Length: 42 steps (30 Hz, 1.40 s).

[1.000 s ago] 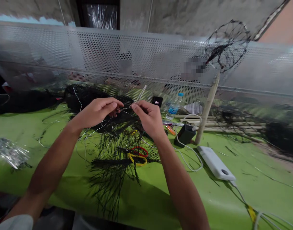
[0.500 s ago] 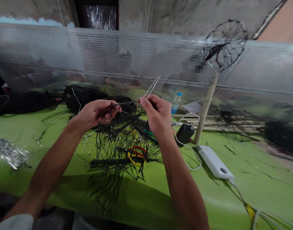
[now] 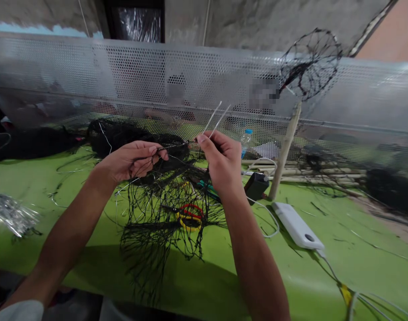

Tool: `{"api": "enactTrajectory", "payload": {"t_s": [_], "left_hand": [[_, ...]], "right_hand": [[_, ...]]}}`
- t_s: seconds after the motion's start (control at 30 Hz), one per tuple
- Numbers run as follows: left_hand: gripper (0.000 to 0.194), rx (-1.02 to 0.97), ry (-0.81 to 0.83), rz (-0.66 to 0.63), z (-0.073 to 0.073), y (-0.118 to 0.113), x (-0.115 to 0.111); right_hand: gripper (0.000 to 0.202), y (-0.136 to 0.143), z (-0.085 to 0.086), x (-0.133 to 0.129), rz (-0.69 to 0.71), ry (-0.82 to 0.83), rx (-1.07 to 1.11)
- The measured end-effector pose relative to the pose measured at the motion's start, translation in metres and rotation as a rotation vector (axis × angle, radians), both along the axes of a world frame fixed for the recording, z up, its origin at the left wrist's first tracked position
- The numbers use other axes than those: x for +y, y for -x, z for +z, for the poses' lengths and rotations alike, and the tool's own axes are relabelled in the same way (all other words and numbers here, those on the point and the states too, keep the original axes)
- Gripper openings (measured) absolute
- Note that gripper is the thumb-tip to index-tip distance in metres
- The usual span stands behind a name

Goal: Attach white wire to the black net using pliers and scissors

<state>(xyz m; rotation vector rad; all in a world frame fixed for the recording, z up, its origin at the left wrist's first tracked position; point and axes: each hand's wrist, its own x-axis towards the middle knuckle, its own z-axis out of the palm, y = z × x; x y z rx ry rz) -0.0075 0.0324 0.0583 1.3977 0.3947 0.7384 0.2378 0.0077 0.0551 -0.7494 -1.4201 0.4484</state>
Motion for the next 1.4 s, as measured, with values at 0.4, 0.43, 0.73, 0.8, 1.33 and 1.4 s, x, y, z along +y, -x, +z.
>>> {"api": "enactTrajectory", "payload": {"t_s": [0.4,0.43,0.73,0.8,1.33,1.4], "left_hand": [[0.028,0.097,0.005,0.033,0.000,-0.002,0.001],[0.028,0.104,-0.001,0.040,0.000,-0.002,0.002],[0.031,0.278,-0.578,0.396,-0.005,-0.008,0.004],[0.033,0.246,-0.741,0.536,-0.007,-0.015,-0.001],[0.022,0.093,-0.835,0.716,-0.003,-0.019,-0.024],[0.020,0.111,-0.866,0.730,-0.004,-0.018,-0.025]], "right_hand": [[0.034,0.002,0.003,-0.006,-0.050,0.091,-0.006],[0.033,0.000,0.002,-0.004,-0.052,0.093,-0.009],[0.020,0.005,0.000,-0.002,0.026,0.095,-0.209],[0.021,0.018,-0.001,-0.009,0.031,0.070,-0.335],[0.034,0.040,-0.007,-0.021,0.128,-0.010,-0.595],[0.032,0.040,-0.008,-0.022,0.122,-0.047,-0.640]]}}
